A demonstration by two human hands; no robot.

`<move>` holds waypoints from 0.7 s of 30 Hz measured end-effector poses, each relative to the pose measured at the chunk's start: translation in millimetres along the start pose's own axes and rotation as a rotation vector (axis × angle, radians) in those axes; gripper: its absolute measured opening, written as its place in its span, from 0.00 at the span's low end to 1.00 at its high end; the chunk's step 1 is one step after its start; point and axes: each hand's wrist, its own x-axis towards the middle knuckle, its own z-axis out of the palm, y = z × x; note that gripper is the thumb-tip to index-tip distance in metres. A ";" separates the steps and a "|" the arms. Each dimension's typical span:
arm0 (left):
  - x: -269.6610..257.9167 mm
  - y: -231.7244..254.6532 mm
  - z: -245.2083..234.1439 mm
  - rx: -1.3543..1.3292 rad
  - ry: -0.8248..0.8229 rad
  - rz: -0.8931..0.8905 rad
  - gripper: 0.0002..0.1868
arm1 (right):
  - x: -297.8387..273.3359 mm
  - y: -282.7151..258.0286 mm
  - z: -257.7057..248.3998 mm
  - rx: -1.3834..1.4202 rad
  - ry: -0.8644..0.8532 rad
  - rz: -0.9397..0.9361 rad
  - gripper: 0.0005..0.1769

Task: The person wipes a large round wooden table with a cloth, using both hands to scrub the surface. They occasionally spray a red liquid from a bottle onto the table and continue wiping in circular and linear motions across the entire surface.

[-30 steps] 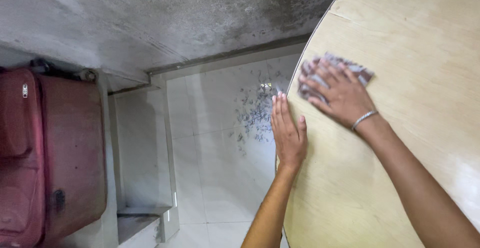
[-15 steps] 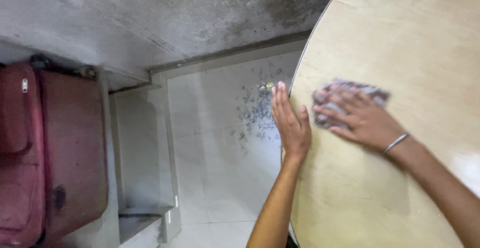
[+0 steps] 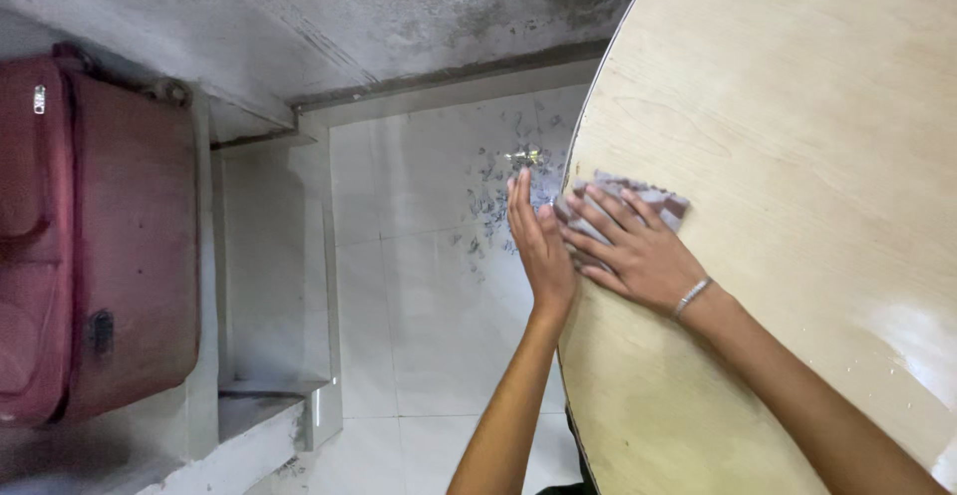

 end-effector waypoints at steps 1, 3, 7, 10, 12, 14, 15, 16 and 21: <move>-10.5 0.8 -8.3 0.003 0.001 -0.009 0.32 | -11.2 7.0 -7.8 0.025 -0.006 -0.059 0.34; -27.5 -1.6 -21.2 0.011 -0.011 -0.032 0.31 | -21.3 13.6 -13.5 0.054 -0.020 -0.048 0.34; -67.1 -4.0 -26.4 -0.042 -0.002 -0.096 0.29 | 9.9 26.4 -7.1 -0.035 -0.027 0.260 0.34; -88.4 -6.3 -23.3 -0.136 0.055 -0.142 0.29 | 20.3 -4.6 11.4 -0.056 0.032 0.287 0.34; -103.5 -7.5 -21.5 -0.173 0.088 -0.155 0.29 | 12.8 -27.7 22.1 -0.034 0.067 0.190 0.35; -115.5 -7.9 -20.3 -0.181 0.116 -0.150 0.28 | -15.7 -58.1 28.7 -0.019 0.087 0.052 0.36; -121.1 -7.9 -21.5 -0.171 0.120 -0.129 0.28 | -33.6 -67.5 27.2 -0.054 0.018 0.002 0.34; -128.3 -7.0 -24.0 -0.158 0.123 -0.111 0.28 | -54.8 -75.9 23.7 -0.086 -0.054 -0.046 0.33; -161.9 3.3 -27.7 -0.109 0.098 -0.102 0.27 | -100.1 -44.6 -10.3 0.049 -0.043 -0.205 0.33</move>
